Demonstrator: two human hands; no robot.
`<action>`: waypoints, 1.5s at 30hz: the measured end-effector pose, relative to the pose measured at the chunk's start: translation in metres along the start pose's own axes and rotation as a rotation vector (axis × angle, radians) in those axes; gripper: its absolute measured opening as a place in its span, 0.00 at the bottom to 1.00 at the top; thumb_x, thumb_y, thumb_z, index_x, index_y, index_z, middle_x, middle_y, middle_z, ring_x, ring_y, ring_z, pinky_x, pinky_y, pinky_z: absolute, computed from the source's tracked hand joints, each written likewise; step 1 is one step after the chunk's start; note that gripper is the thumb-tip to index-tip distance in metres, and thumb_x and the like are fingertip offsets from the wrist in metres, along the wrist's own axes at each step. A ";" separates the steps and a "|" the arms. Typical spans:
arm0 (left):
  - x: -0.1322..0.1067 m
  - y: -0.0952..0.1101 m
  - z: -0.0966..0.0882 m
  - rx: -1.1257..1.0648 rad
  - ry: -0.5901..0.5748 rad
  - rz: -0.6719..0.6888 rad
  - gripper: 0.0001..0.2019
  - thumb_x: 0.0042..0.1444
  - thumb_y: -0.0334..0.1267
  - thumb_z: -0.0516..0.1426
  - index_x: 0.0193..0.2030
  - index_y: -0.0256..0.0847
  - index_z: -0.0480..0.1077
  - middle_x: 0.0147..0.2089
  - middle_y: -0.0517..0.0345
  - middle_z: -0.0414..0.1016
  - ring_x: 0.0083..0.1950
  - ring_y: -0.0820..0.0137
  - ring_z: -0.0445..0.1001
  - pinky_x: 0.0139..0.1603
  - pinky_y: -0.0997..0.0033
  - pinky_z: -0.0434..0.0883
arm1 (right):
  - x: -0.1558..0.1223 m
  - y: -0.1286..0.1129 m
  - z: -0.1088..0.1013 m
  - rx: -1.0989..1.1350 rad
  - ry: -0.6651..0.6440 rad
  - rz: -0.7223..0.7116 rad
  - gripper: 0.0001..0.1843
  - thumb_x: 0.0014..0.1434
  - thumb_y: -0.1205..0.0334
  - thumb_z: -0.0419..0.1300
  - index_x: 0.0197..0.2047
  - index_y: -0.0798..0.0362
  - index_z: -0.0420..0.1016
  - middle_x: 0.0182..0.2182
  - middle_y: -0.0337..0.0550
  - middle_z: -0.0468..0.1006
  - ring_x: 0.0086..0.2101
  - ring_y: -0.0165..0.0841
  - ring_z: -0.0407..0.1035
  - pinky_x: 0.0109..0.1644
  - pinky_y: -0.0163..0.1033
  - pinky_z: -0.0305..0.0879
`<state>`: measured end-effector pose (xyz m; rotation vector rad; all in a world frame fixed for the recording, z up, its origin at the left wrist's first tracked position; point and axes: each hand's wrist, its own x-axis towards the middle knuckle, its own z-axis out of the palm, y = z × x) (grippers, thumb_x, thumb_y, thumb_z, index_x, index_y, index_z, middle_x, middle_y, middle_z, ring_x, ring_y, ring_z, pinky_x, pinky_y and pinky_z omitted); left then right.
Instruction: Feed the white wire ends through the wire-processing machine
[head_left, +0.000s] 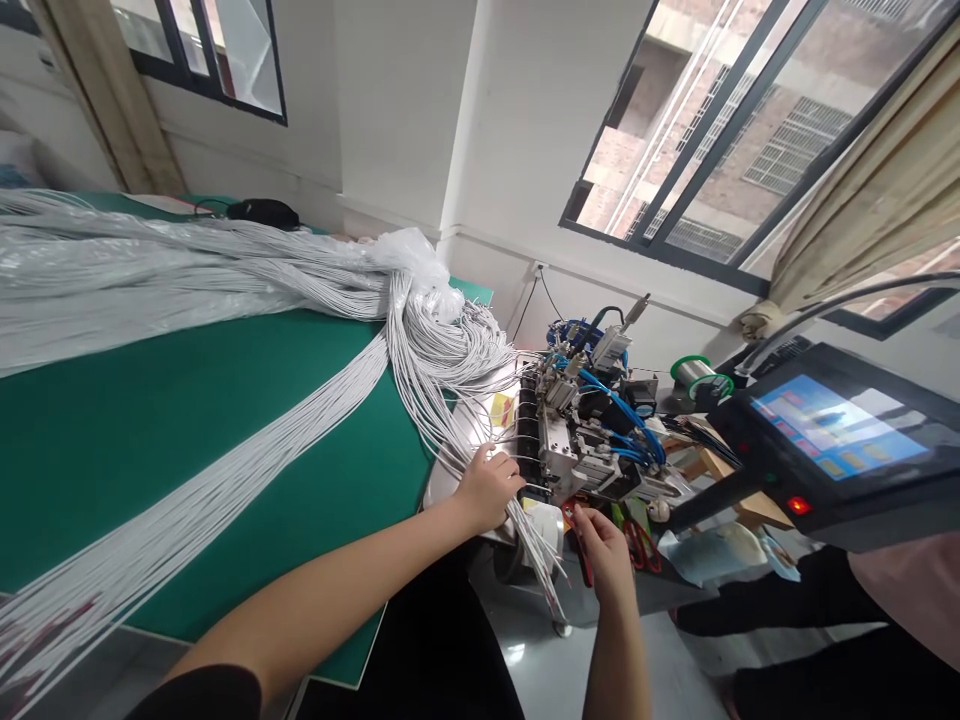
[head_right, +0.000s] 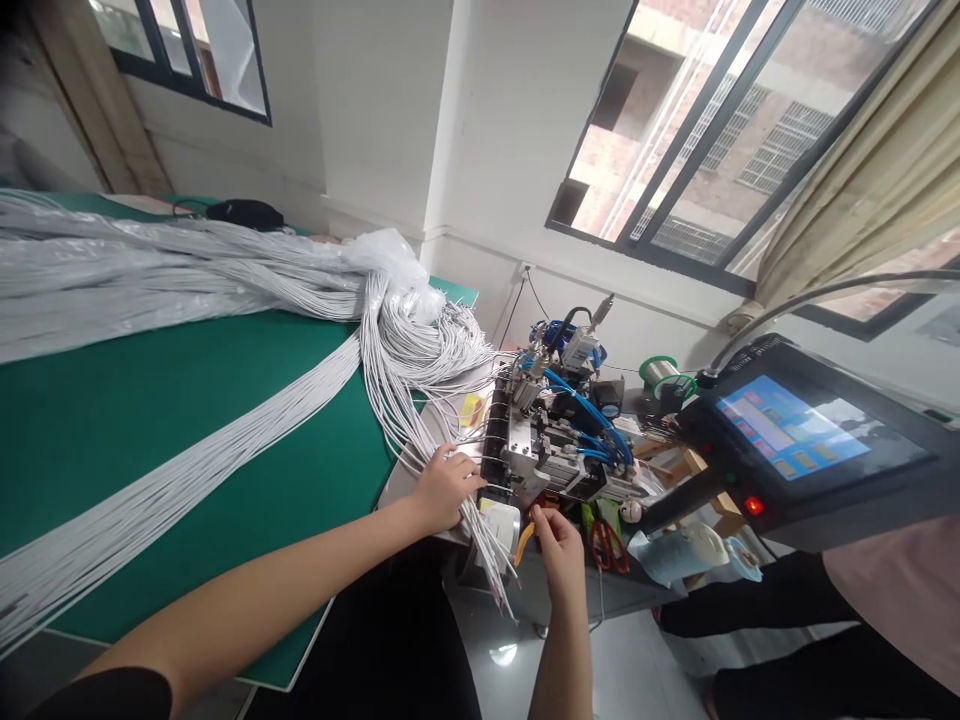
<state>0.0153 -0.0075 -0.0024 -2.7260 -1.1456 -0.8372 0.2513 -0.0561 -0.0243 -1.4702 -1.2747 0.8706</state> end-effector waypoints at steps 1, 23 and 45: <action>0.000 0.001 0.000 -0.001 -0.001 -0.010 0.16 0.45 0.30 0.57 0.43 0.40 0.73 0.42 0.52 0.73 0.48 0.62 0.68 0.57 0.53 0.55 | -0.002 -0.002 -0.002 -0.039 -0.002 -0.012 0.24 0.52 0.40 0.61 0.27 0.55 0.72 0.20 0.38 0.68 0.23 0.31 0.60 0.27 0.33 0.54; 0.003 -0.006 0.008 -0.089 0.261 0.202 0.15 0.60 0.27 0.47 0.46 0.39 0.73 0.40 0.55 0.76 0.40 0.70 0.71 0.50 0.64 0.61 | -0.030 -0.073 0.001 -0.379 -0.201 -0.218 0.18 0.60 0.48 0.56 0.34 0.55 0.76 0.27 0.44 0.75 0.26 0.32 0.65 0.28 0.34 0.61; 0.004 0.003 0.003 0.030 0.146 0.239 0.15 0.67 0.38 0.45 0.55 0.39 0.66 0.33 0.58 0.74 0.34 0.72 0.70 0.48 0.64 0.59 | -0.022 -0.057 -0.005 0.028 0.169 -0.188 0.12 0.55 0.54 0.64 0.38 0.53 0.80 0.35 0.48 0.80 0.33 0.38 0.73 0.34 0.39 0.69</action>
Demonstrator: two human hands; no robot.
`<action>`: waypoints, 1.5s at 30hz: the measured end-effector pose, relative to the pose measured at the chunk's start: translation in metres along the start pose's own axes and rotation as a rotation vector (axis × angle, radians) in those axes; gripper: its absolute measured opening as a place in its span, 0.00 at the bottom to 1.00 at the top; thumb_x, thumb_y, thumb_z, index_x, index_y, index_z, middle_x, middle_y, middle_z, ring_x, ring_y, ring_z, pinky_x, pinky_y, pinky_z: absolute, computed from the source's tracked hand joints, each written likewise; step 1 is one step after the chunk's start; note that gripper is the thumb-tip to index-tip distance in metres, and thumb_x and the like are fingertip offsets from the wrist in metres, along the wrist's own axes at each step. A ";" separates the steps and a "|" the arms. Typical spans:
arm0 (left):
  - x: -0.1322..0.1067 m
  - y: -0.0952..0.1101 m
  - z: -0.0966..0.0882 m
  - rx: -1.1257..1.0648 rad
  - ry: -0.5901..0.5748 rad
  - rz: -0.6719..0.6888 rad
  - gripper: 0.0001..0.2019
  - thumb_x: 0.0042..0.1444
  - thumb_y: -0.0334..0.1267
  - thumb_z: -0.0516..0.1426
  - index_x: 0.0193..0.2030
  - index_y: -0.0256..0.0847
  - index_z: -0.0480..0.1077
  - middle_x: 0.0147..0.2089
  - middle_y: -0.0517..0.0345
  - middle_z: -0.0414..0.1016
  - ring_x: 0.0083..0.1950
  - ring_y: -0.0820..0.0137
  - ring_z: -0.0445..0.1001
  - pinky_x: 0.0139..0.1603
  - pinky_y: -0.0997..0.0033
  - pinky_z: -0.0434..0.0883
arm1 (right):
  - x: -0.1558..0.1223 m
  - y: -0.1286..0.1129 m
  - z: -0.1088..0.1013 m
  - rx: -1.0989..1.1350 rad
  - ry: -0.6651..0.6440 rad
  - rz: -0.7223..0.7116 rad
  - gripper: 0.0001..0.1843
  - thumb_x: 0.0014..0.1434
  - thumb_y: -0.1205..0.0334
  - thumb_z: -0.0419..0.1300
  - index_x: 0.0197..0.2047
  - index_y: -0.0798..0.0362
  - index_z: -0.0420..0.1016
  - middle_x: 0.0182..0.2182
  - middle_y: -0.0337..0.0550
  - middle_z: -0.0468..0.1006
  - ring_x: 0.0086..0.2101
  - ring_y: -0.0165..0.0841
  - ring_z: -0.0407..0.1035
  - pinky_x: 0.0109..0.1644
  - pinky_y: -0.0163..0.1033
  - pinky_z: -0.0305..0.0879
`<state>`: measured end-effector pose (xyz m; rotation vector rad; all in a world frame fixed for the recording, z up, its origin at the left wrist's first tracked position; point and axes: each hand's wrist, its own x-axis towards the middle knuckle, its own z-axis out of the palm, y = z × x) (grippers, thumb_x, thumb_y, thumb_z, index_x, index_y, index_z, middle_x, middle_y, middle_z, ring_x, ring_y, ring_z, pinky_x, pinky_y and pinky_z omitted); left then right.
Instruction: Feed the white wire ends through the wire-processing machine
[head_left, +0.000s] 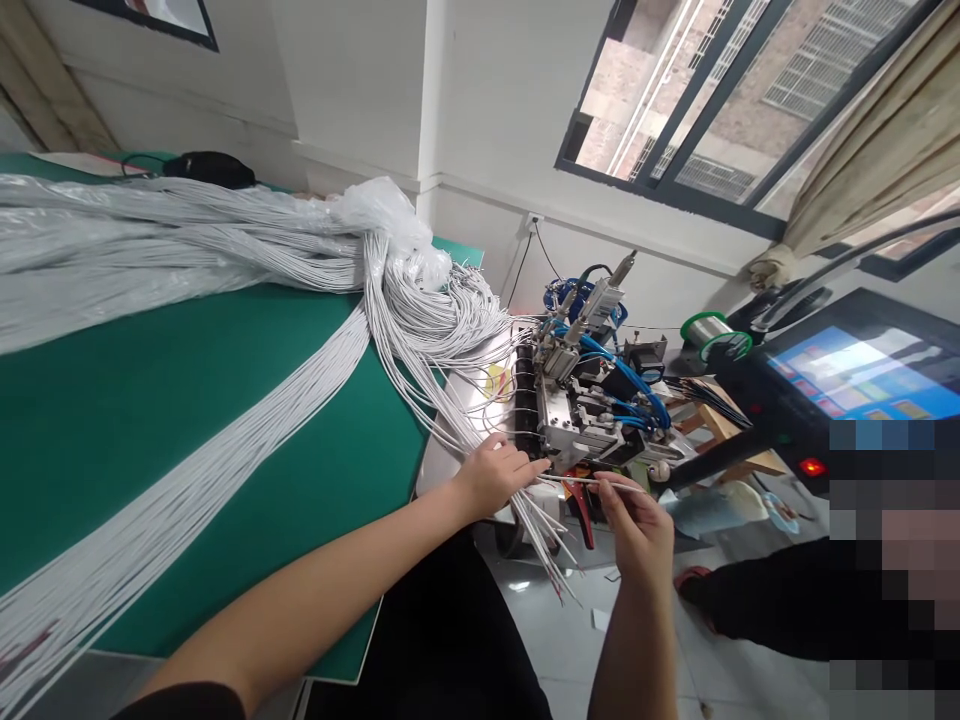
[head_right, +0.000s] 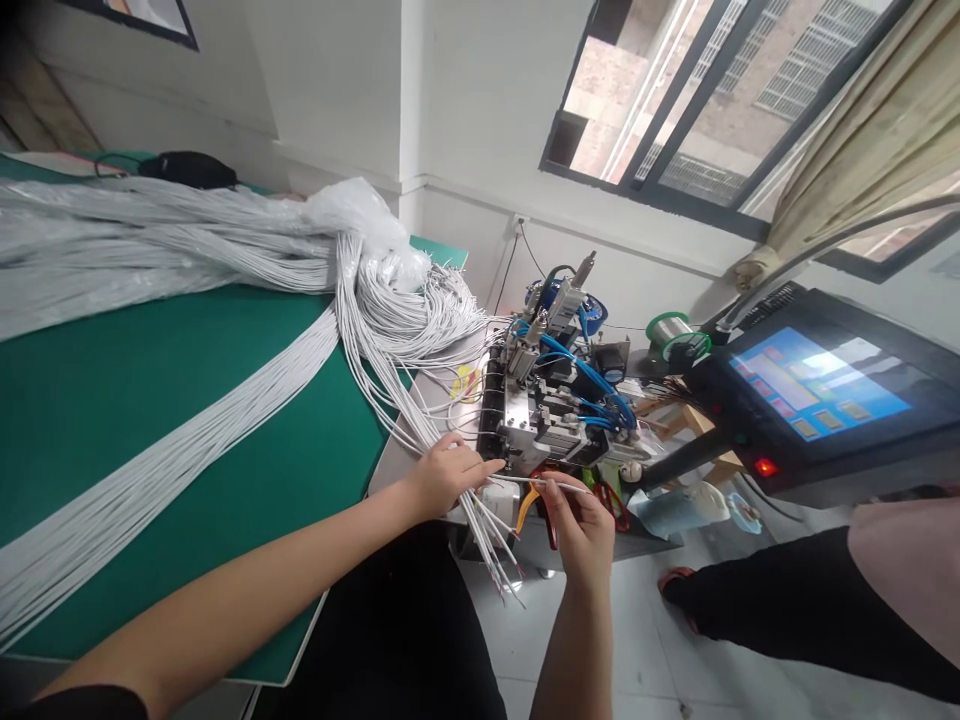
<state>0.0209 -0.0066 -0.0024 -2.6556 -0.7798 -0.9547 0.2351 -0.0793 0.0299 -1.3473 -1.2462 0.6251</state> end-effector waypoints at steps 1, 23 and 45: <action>0.000 0.000 0.000 -0.002 -0.003 0.008 0.15 0.67 0.38 0.44 0.53 0.39 0.67 0.33 0.58 0.74 0.35 0.72 0.70 0.47 0.65 0.60 | 0.000 0.002 0.003 -0.005 -0.012 0.011 0.12 0.54 0.53 0.64 0.36 0.54 0.80 0.35 0.49 0.80 0.33 0.38 0.73 0.34 0.39 0.69; 0.000 0.004 -0.011 -0.069 -0.020 0.003 0.15 0.66 0.36 0.44 0.33 0.38 0.68 0.28 0.56 0.70 0.30 0.71 0.69 0.30 0.70 0.62 | -0.006 0.016 0.035 0.023 0.310 0.074 0.21 0.54 0.49 0.63 0.40 0.59 0.79 0.32 0.49 0.80 0.34 0.39 0.73 0.40 0.40 0.69; -0.003 0.000 -0.017 -0.002 -0.137 -0.078 0.18 0.54 0.33 0.52 0.53 0.44 0.68 0.36 0.54 0.71 0.40 0.64 0.67 0.45 0.60 0.58 | 0.014 0.026 0.034 -0.229 -0.075 0.076 0.21 0.51 0.44 0.63 0.32 0.57 0.78 0.25 0.45 0.77 0.25 0.33 0.67 0.29 0.35 0.61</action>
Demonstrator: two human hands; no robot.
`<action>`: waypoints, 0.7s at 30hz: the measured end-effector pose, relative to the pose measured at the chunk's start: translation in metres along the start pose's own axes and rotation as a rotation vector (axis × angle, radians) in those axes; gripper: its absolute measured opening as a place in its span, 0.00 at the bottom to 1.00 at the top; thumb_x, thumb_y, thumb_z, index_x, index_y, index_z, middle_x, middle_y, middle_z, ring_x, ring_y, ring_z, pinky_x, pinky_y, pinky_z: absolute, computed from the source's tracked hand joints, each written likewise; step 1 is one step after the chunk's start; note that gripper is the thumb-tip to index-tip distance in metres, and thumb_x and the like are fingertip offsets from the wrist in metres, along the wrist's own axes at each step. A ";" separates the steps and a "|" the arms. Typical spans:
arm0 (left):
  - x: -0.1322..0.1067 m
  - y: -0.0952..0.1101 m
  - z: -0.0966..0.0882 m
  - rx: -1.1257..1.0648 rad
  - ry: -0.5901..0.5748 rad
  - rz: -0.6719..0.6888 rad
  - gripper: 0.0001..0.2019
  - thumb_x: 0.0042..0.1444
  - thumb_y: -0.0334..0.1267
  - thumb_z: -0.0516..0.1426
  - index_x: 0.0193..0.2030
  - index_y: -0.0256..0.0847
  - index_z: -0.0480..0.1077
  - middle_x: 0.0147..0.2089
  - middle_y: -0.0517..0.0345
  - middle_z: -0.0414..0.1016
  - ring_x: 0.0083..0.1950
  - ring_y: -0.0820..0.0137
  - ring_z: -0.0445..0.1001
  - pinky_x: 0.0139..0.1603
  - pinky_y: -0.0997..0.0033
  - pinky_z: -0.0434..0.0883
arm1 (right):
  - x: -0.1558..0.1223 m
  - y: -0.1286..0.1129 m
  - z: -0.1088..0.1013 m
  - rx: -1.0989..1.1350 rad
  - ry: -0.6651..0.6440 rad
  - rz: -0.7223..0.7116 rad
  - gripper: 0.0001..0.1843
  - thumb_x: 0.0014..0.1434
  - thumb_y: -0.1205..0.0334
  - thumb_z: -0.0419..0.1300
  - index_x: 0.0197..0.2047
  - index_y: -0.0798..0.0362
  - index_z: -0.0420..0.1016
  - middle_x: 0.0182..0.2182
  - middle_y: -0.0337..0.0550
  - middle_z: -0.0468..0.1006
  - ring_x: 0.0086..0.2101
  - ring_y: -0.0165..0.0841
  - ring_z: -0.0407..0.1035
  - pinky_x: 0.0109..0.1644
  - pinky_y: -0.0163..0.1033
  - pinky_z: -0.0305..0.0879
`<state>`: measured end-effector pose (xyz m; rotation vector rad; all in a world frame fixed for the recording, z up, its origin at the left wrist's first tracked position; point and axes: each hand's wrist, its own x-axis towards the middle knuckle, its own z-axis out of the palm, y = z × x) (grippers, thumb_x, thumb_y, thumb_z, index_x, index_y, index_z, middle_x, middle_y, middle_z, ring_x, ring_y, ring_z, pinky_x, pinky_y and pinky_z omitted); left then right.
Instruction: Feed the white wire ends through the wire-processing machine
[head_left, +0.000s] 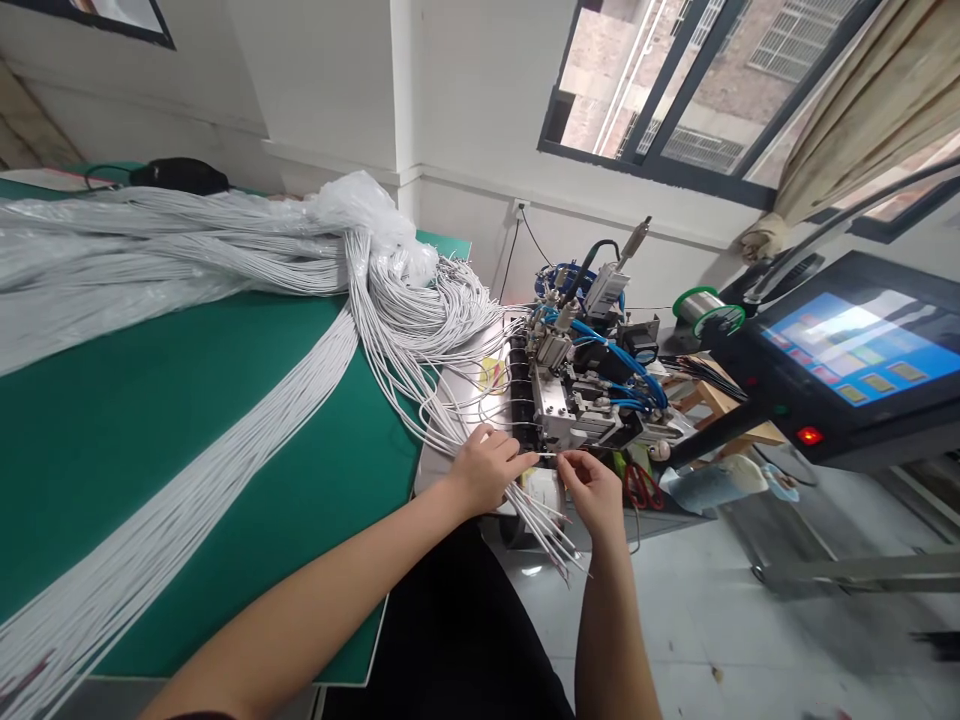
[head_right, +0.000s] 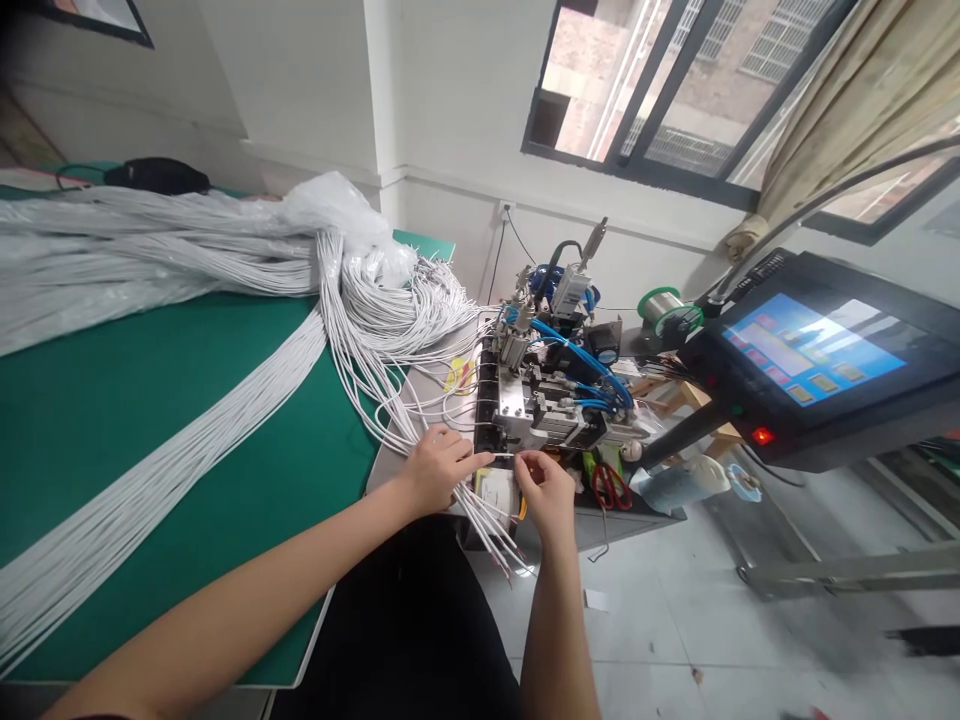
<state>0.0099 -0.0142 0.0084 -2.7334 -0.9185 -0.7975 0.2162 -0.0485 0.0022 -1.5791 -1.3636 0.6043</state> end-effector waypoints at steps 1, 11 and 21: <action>0.000 0.000 0.000 0.002 0.001 -0.009 0.18 0.54 0.33 0.53 0.52 0.43 0.69 0.37 0.53 0.71 0.41 0.63 0.67 0.47 0.60 0.58 | 0.001 0.000 0.001 -0.032 -0.007 -0.016 0.21 0.52 0.44 0.62 0.31 0.57 0.78 0.24 0.44 0.77 0.24 0.32 0.66 0.29 0.35 0.61; 0.001 0.002 0.008 0.014 -0.023 -0.074 0.18 0.52 0.31 0.53 0.51 0.43 0.70 0.38 0.53 0.71 0.43 0.63 0.66 0.50 0.58 0.56 | 0.019 0.021 0.009 0.093 -0.134 -0.030 0.17 0.56 0.49 0.58 0.25 0.53 0.66 0.20 0.34 0.62 0.23 0.28 0.56 0.27 0.33 0.52; 0.002 0.004 0.012 0.020 0.052 -0.159 0.15 0.49 0.32 0.55 0.45 0.43 0.72 0.37 0.55 0.73 0.43 0.63 0.67 0.55 0.51 0.51 | 0.019 0.027 0.022 0.477 -0.183 0.271 0.17 0.47 0.47 0.62 0.24 0.51 0.63 0.16 0.30 0.57 0.18 0.26 0.50 0.23 0.33 0.48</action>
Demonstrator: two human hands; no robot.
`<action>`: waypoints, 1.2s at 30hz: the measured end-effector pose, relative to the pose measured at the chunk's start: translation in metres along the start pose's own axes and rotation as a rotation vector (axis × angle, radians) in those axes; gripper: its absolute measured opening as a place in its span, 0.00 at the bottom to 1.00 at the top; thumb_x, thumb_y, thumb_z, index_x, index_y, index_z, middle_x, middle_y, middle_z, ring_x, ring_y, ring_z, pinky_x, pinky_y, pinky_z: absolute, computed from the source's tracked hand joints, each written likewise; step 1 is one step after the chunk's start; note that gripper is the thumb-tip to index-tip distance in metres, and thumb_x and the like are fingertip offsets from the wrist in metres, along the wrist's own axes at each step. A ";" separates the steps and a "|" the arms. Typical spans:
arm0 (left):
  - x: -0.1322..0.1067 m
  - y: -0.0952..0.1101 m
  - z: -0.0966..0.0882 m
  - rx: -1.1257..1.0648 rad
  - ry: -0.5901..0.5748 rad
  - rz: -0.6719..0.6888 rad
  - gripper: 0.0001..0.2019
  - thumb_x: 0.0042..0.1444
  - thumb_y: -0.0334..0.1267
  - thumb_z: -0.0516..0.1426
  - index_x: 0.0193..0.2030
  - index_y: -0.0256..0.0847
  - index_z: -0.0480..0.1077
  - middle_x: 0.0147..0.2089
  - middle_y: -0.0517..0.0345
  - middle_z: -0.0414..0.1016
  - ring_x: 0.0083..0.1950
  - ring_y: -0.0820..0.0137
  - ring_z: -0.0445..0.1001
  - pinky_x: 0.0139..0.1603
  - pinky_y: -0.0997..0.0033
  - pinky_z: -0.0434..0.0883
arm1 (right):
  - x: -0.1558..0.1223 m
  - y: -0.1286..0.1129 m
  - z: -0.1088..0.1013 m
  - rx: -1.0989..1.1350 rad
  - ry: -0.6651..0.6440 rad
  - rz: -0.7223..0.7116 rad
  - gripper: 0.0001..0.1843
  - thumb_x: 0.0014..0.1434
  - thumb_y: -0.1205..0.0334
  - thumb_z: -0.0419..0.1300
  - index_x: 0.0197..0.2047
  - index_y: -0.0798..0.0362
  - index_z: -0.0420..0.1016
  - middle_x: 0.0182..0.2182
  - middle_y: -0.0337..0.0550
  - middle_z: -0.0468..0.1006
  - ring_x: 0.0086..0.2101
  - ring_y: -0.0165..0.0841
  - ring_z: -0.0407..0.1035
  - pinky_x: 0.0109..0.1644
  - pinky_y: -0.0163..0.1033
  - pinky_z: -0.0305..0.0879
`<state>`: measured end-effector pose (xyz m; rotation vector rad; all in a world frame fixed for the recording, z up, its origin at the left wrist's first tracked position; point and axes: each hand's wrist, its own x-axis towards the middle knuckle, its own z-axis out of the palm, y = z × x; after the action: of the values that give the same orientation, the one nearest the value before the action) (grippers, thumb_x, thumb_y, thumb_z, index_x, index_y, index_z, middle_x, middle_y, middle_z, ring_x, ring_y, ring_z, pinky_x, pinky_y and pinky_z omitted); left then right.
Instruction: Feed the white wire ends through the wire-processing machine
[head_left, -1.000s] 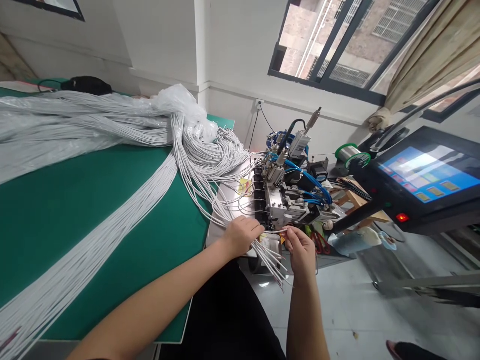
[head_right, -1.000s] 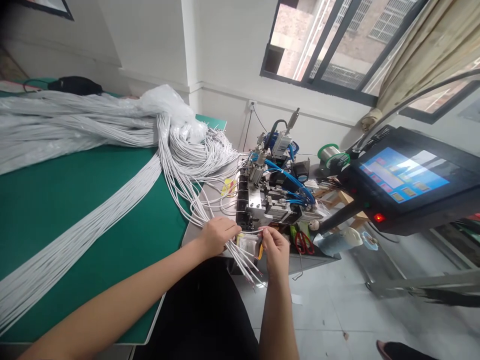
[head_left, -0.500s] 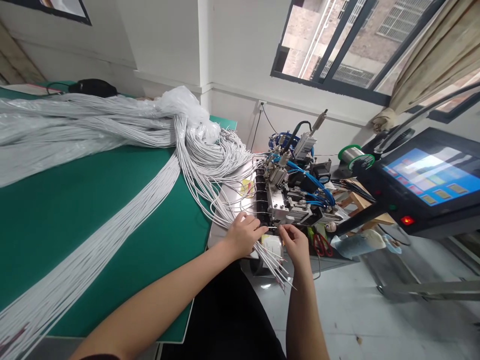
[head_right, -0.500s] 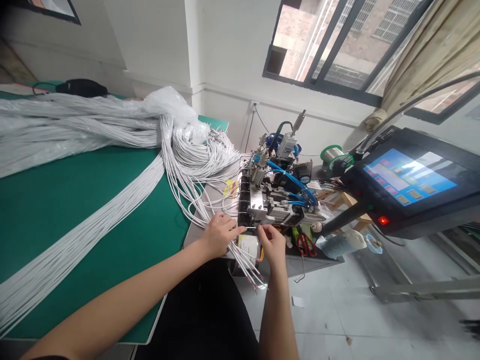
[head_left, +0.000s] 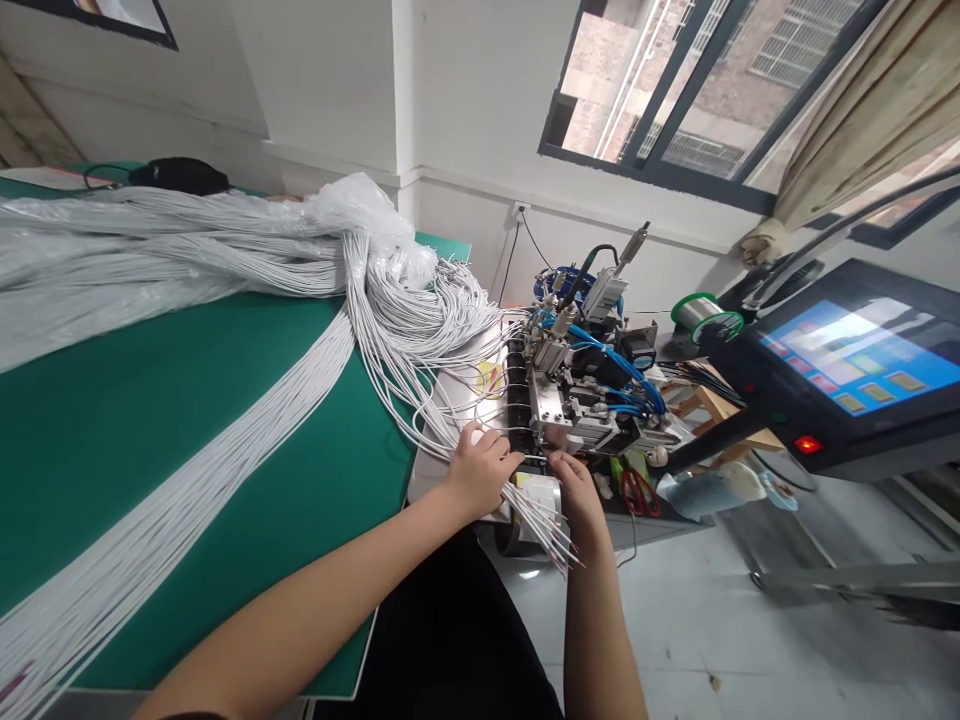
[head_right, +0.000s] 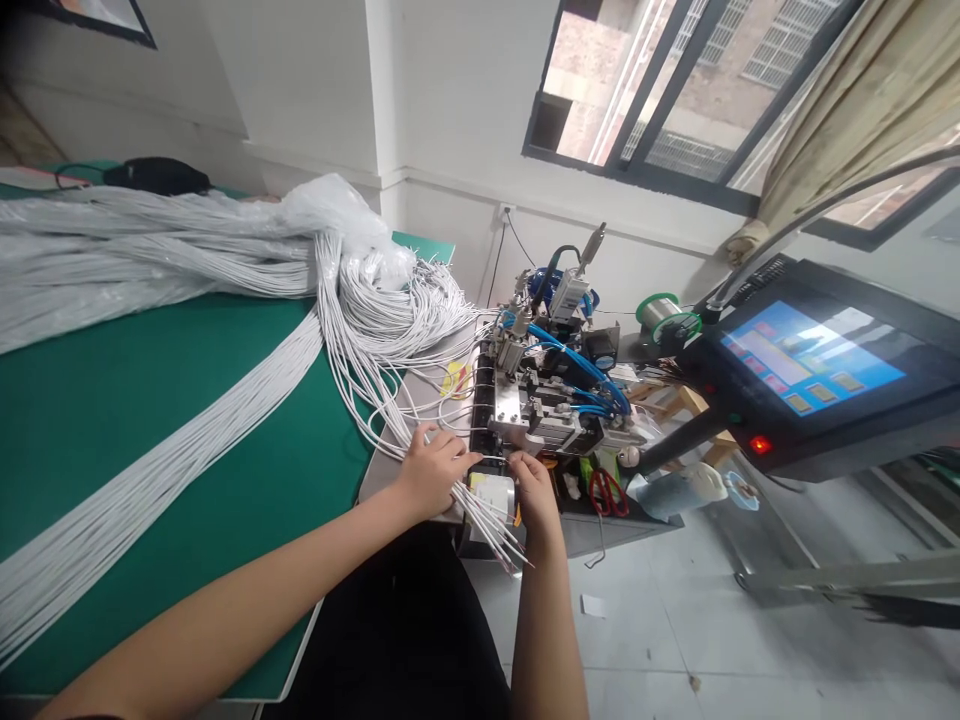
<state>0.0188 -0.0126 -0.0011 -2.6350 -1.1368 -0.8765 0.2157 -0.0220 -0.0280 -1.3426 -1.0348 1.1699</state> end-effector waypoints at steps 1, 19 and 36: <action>0.000 0.000 0.001 0.001 0.004 -0.003 0.15 0.49 0.32 0.55 0.45 0.43 0.72 0.37 0.54 0.73 0.44 0.62 0.67 0.55 0.51 0.50 | 0.000 0.001 0.001 0.002 0.002 0.001 0.18 0.48 0.46 0.61 0.24 0.51 0.63 0.16 0.30 0.58 0.18 0.26 0.50 0.23 0.33 0.49; 0.000 0.002 -0.001 -0.015 0.073 -0.069 0.15 0.57 0.33 0.53 0.51 0.45 0.70 0.46 0.53 0.75 0.49 0.62 0.69 0.62 0.45 0.47 | -0.056 -0.050 -0.016 -0.646 -0.113 -0.437 0.13 0.60 0.53 0.58 0.33 0.54 0.76 0.28 0.43 0.75 0.28 0.33 0.66 0.30 0.35 0.60; 0.002 -0.001 -0.005 -0.059 0.110 0.015 0.13 0.61 0.33 0.50 0.51 0.41 0.68 0.41 0.55 0.75 0.43 0.68 0.72 0.58 0.58 0.55 | -0.033 -0.064 0.011 -0.556 -0.031 -0.584 0.11 0.60 0.54 0.58 0.34 0.54 0.74 0.27 0.41 0.74 0.26 0.31 0.65 0.30 0.34 0.62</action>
<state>0.0170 -0.0127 0.0042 -2.6012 -1.0798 -1.0532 0.2009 -0.0463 0.0391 -1.2916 -1.7138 0.4771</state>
